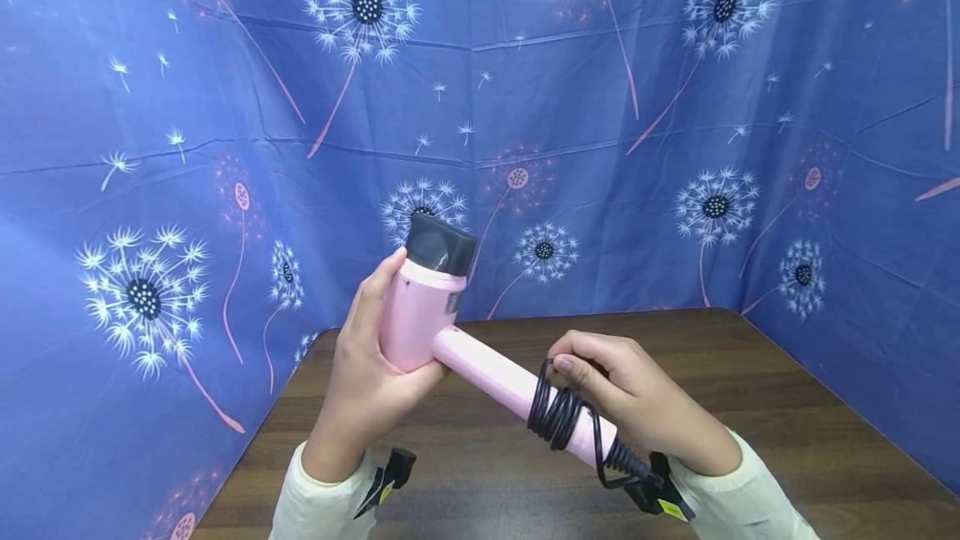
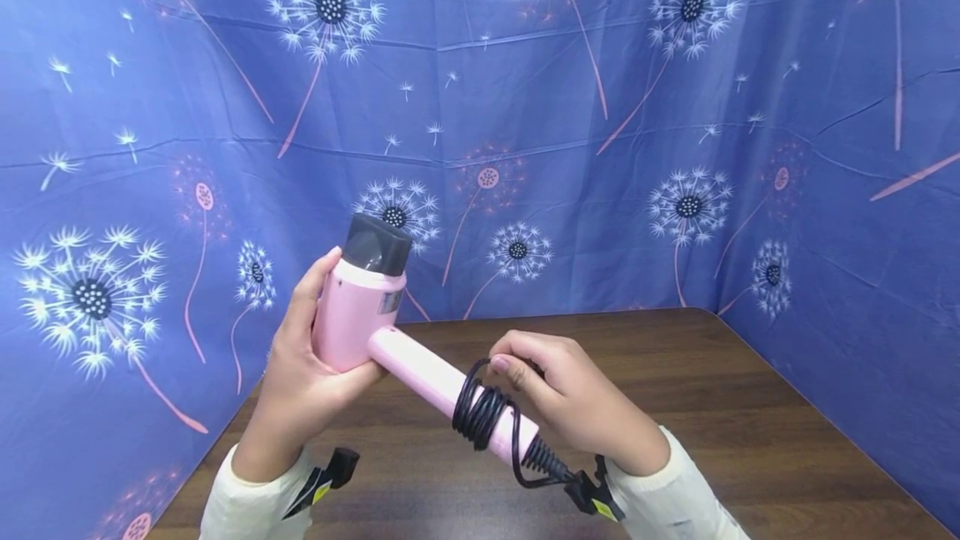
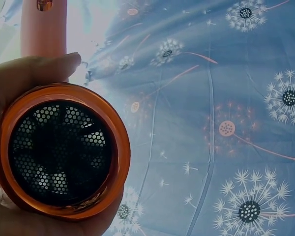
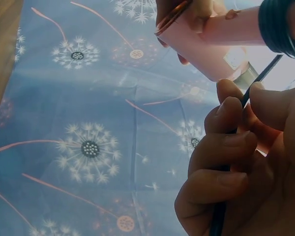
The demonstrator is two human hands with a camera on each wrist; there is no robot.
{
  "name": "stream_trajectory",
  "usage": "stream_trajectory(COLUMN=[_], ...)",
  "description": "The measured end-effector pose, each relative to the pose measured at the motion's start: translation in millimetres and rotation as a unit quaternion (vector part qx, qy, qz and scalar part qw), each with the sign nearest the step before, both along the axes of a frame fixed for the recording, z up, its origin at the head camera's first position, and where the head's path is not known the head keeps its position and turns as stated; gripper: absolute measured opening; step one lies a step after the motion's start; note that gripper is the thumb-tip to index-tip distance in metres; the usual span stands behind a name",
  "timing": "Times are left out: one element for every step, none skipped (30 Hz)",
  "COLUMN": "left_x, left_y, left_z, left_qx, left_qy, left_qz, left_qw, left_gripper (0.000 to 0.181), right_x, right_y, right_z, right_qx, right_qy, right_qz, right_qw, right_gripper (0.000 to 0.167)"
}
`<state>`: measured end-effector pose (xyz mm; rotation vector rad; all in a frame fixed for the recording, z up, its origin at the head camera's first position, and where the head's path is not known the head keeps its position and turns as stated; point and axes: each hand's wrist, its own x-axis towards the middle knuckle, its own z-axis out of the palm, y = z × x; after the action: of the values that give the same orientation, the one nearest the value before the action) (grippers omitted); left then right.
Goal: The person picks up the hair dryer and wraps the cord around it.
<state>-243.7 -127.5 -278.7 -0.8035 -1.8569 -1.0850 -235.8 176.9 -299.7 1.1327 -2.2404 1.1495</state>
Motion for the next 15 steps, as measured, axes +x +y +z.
stream_trajectory(left_x=[0.8, 1.7, 2.4, 2.9, 3.3, 3.7, 4.0, 4.1, 4.0, 3.7, 3.5, 3.1, 2.7, 2.2, 1.8], left_y=[-0.1, -0.2, -0.4, -0.3, 0.0, 0.3, 0.6, 1.0, 1.4, 1.9, 2.4, 2.8, 3.1, 3.5, 3.7], left_z=[0.0, 0.0, 0.1, 0.1, 0.2, 0.1, 0.1, 0.1, 0.1, 0.0, -0.1, -0.3, -0.5, -0.8, -1.1], left_qx=[0.002, 0.006, 0.009, 0.014, 0.018, 0.024, 0.029, 0.034, 0.038, 0.043, 0.048, 0.055, 0.062, 0.069, 0.077], left_qy=[-0.004, -0.010, -0.016, -0.023, -0.031, -0.040, -0.048, -0.053, -0.057, -0.060, -0.061, -0.062, -0.061, -0.060, -0.059], left_qz=[0.002, 0.003, 0.003, 0.001, -0.002, -0.006, -0.009, -0.009, -0.006, -0.004, 0.000, 0.005, 0.011, 0.016, 0.021], left_qw=[1.0000, 0.9999, 0.9998, 0.9996, 0.9993, 0.9989, 0.9984, 0.9980, 0.9976, 0.9973, 0.9970, 0.9965, 0.9962, 0.9957, 0.9951], left_gripper=[0.116, 0.116, 0.117, 0.117, 0.117, 0.118, 0.118, 0.119, 0.119, 0.119, 0.120, 0.120, 0.121, 0.122, 0.122], right_x=[-0.8, -1.5, -1.9, -2.1, -2.2, -2.4, -2.8, -3.3, -4.1, -5.4, -6.7, -7.7, -8.4, -7.9, -6.0], right_y=[0, -1, -1, -2, -2, -3, -3, -3, -4, -5, -6, -7, -8, -11, -13], right_z=[-0.7, -1.3, -1.5, -1.7, -2.1, -2.4, -2.7, -3.0, -3.5, -4.2, -5.2, -6.4, -8.0, -9.3, -10.0], right_qx=[0.001, 0.002, 0.004, 0.006, 0.008, 0.008, 0.010, 0.013, 0.016, 0.020, 0.026, 0.033, 0.032, 0.034, 0.033], right_qy=[0.002, 0.006, 0.008, 0.011, 0.015, 0.016, 0.020, 0.024, 0.033, 0.048, 0.065, 0.082, 0.095, 0.104, 0.101], right_qz=[0.002, 0.003, 0.003, 0.002, 0.004, 0.006, 0.007, 0.006, 0.004, 0.000, -0.005, -0.011, -0.005, -0.010, -0.022], right_qw=[1.0000, 1.0000, 1.0000, 0.9999, 0.9999, 0.9998, 0.9997, 0.9996, 0.9993, 0.9986, 0.9975, 0.9960, 0.9950, 0.9939, 0.9941], right_gripper=[0.027, 0.028, 0.028, 0.028, 0.028, 0.028, 0.027, 0.027, 0.027, 0.026, 0.025, 0.023, 0.022, 0.021, 0.020])
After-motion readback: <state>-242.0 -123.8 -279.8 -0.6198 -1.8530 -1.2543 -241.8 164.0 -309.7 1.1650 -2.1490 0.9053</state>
